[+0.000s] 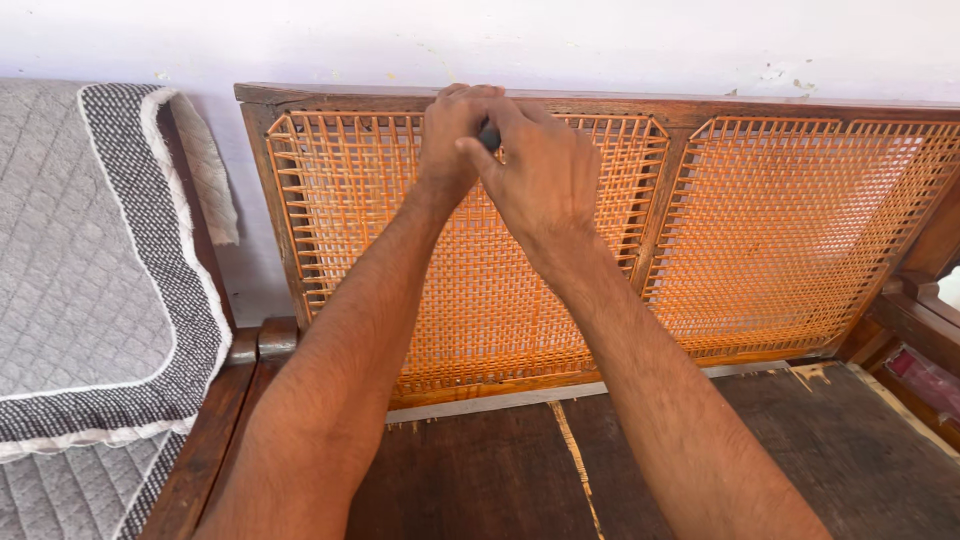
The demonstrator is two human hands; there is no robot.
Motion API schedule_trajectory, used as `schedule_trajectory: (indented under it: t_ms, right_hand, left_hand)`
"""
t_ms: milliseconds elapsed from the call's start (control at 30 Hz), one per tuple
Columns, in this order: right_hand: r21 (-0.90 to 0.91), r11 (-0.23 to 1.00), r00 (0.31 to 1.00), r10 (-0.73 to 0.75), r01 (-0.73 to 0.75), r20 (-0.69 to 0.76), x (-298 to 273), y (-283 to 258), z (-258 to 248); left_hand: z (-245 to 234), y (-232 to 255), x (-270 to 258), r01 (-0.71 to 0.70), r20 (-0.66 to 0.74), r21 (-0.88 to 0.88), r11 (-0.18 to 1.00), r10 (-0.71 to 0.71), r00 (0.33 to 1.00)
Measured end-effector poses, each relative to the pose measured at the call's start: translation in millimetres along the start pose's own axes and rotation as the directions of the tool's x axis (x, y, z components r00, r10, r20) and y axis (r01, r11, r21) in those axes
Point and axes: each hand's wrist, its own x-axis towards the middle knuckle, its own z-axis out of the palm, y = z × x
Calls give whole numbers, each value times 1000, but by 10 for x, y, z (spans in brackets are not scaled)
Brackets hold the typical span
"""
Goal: The person uses a small black-handled tool to pry and scrape along the wooden frame of a bench with a woven cane backrest. They work along the top edge, side, and seat frame, removing small pieces of wood or finish. The person then wipes the seat surface with their hands.
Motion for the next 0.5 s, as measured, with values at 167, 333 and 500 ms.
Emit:
schedule_trajectory:
  t_ms: [167, 333, 500]
  right_hand:
    - [122, 966, 959, -202, 229, -199, 47, 130, -7]
    - [41, 929, 923, -360, 369, -139, 19, 242, -28]
    - [23, 972, 970, -233, 236, -71, 1, 198, 18]
  left_hand:
    - [45, 37, 16, 79, -7, 63, 995, -78, 997]
    - [95, -32, 20, 46, -49, 66, 997, -42, 998]
    - [101, -54, -25, 117, -1, 99, 988, -117, 993]
